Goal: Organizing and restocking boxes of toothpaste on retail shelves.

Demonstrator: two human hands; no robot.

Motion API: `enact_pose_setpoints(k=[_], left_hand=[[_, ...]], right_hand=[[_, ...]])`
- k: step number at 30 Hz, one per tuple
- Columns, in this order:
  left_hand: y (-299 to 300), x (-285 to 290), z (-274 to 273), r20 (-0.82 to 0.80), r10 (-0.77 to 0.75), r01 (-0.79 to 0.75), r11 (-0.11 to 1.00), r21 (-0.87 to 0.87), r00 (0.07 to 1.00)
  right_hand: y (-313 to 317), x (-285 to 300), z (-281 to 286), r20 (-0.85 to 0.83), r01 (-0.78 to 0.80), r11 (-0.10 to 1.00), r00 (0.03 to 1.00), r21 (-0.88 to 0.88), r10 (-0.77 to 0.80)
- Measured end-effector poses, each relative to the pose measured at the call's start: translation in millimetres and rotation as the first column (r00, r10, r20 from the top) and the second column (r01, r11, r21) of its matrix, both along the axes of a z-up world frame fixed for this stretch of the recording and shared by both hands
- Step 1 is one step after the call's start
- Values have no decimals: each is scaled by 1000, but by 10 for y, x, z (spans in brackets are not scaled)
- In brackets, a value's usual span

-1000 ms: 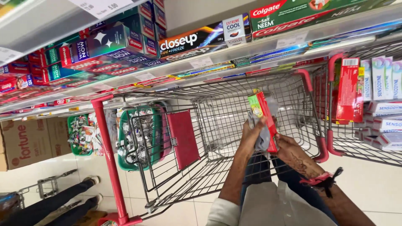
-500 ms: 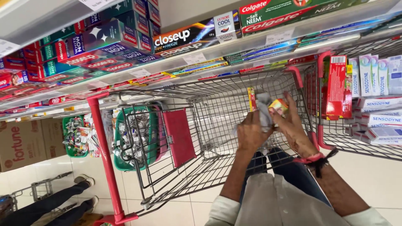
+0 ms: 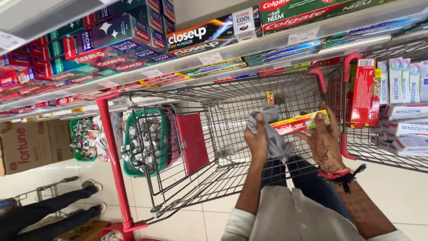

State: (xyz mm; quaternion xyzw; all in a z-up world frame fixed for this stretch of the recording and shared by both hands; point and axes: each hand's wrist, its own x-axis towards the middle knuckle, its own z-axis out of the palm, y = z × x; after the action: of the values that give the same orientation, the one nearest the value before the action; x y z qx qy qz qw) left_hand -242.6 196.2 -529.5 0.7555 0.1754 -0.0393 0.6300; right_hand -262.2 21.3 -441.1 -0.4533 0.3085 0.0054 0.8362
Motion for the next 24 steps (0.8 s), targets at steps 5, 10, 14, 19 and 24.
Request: enact_pose_setpoints(k=[5,10,14,19,24], left_hand=[[181,179,230,-514,119,-388,802,-454,849],[215,147,168,-461,-13,-347,640,-686,887],[202,92,-612,-328,-141,-271,317,-909,934],[-178,1,-369,-360,-33,-346,201,-916,933],[-436,-263,-653,-399,46,-402,102,-910,916]], right_hand=[[-28,-129,-119,17,-22,988,1000,151,20],[-51,-139,-130,80,-54,994,996,97,46],[-49,-180,-207,35,-220,975,975,-34,221],[214,-264,-380,17,-241,944,968,-227,251],[423,-244,-243,21,-242,908,964,-342,265]])
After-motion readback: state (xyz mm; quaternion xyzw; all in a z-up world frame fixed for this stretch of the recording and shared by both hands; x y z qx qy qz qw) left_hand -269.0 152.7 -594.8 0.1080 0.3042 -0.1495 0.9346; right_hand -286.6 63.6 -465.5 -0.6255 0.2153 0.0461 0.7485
